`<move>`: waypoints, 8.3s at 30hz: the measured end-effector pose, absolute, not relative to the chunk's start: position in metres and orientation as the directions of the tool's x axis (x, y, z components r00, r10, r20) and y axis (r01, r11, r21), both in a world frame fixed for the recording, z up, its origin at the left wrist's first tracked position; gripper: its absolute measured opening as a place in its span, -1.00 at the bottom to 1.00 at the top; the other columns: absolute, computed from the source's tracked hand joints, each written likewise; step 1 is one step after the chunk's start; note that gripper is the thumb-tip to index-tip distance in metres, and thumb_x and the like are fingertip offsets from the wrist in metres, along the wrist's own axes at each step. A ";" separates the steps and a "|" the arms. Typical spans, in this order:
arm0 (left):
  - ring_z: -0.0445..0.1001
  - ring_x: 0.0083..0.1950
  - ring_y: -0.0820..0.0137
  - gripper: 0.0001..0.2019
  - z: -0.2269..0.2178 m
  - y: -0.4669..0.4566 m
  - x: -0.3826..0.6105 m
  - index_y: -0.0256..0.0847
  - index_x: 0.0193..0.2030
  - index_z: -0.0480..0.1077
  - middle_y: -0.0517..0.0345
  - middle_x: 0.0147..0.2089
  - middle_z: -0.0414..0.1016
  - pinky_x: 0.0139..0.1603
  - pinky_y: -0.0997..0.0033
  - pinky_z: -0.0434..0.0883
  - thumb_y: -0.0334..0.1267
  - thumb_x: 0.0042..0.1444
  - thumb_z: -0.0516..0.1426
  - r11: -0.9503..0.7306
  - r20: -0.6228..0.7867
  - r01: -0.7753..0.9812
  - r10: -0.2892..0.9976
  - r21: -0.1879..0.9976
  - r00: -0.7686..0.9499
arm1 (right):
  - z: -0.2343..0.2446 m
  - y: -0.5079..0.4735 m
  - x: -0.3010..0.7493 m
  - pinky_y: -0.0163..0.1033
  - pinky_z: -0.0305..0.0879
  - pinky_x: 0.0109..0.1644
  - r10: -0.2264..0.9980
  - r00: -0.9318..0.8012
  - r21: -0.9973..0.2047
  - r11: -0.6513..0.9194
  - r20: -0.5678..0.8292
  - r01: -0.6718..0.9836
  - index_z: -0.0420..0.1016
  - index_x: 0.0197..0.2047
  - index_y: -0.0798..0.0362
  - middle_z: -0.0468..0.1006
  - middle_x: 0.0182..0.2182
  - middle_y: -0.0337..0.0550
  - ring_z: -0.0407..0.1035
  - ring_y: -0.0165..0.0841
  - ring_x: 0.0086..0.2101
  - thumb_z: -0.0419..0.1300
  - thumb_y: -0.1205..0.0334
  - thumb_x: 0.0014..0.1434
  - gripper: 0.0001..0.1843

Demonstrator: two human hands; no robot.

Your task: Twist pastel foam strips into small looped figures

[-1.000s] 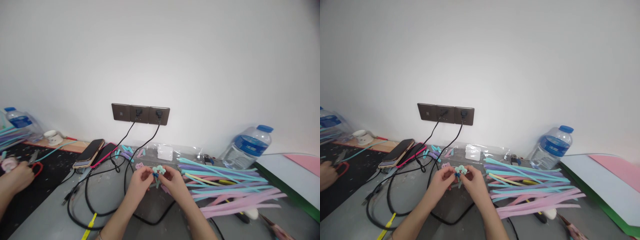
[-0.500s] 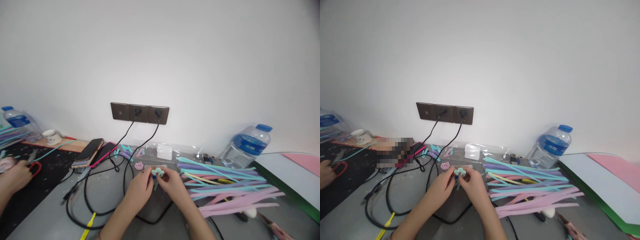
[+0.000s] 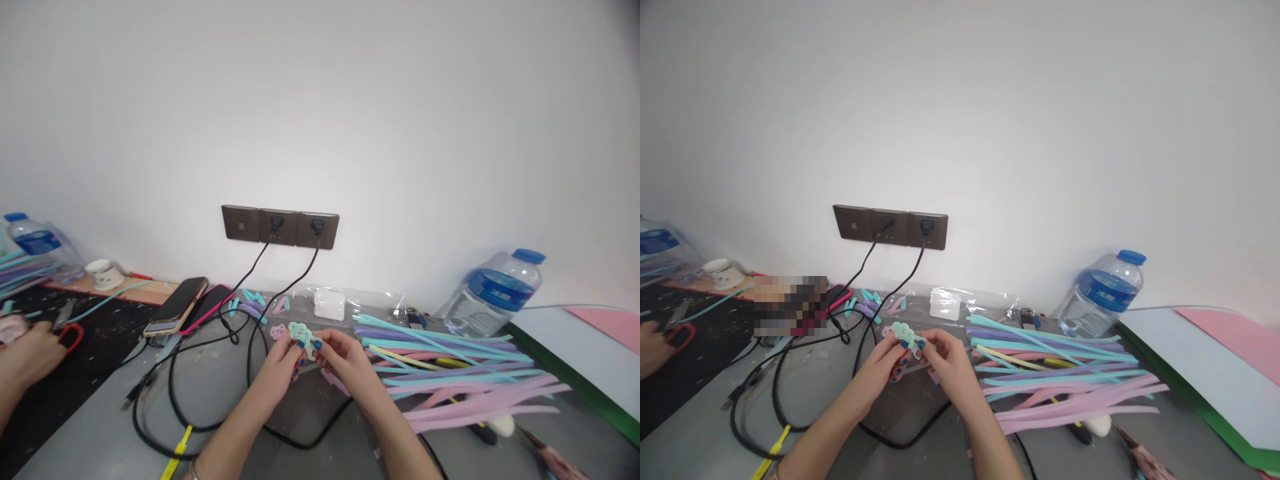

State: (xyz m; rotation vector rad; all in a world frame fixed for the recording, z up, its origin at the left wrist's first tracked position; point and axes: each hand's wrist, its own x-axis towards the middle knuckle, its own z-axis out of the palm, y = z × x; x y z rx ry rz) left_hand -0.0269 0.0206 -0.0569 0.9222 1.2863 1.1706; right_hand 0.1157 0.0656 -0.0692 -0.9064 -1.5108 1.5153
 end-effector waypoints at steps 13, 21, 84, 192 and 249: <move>0.40 -0.32 0.39 -0.76 -0.057 0.024 -0.038 -0.17 -0.18 0.30 0.21 -0.34 0.37 -0.40 0.51 0.33 -0.34 -0.05 0.13 -0.117 0.129 0.170 0.989 0.978 -0.065 | -0.069 0.066 0.118 -0.36 0.22 -0.50 0.894 -0.447 -0.998 0.013 0.036 -0.055 0.48 -0.36 0.09 0.46 -0.59 -0.27 0.33 -0.44 -0.57 0.28 -0.02 0.03 -0.69; 0.45 -0.24 0.33 -0.85 -0.054 0.025 -0.051 -0.19 -0.28 0.47 0.09 -0.28 0.52 -0.26 0.44 0.41 -0.39 0.02 0.09 -0.233 0.239 0.377 0.971 0.896 0.031 | -0.062 0.066 0.119 -0.35 0.26 -0.51 0.912 -0.407 -0.987 -0.101 -0.042 -0.124 0.46 -0.19 0.10 0.46 -0.62 -0.33 0.33 -0.45 -0.62 0.35 0.07 -0.09 -0.59; 0.43 -0.39 0.40 -0.90 -0.048 0.023 -0.046 -0.22 -0.37 0.38 0.20 -0.44 0.42 -0.45 0.51 0.41 -0.26 -0.01 0.20 -0.135 0.135 -0.002 0.989 0.991 -0.066 | -0.049 0.054 0.117 -0.41 -0.19 -0.69 0.825 -0.563 -0.998 -0.065 -0.044 -0.017 0.43 -0.36 0.12 0.16 -0.80 -0.45 -0.10 -0.57 -0.76 0.02 -0.18 0.21 -0.51; 0.32 -0.48 0.46 -0.77 -0.056 0.024 -0.032 -0.26 -0.43 0.49 0.22 -0.53 0.40 -0.45 0.53 0.29 -0.11 -0.03 0.21 -0.004 -0.014 -0.119 0.987 0.993 -0.157 | -0.066 0.052 0.111 -0.32 0.09 -0.47 0.905 -0.401 -0.957 0.226 0.138 0.180 0.22 -0.49 0.03 0.26 -0.61 -0.30 0.17 -0.41 -0.57 -0.20 -0.06 0.34 -0.52; 0.49 -0.23 0.28 -0.66 -0.046 0.021 -0.031 -0.16 -0.08 0.42 0.01 -0.15 0.50 -0.30 0.35 0.50 -0.05 0.05 0.16 -0.084 0.053 -0.217 0.988 0.973 -0.143 | -0.053 0.058 0.115 -0.36 -0.02 -0.47 0.852 -0.405 -0.876 0.438 0.332 0.204 0.18 -0.52 0.03 0.13 -0.58 -0.36 0.04 -0.46 -0.53 0.00 0.40 0.09 -0.83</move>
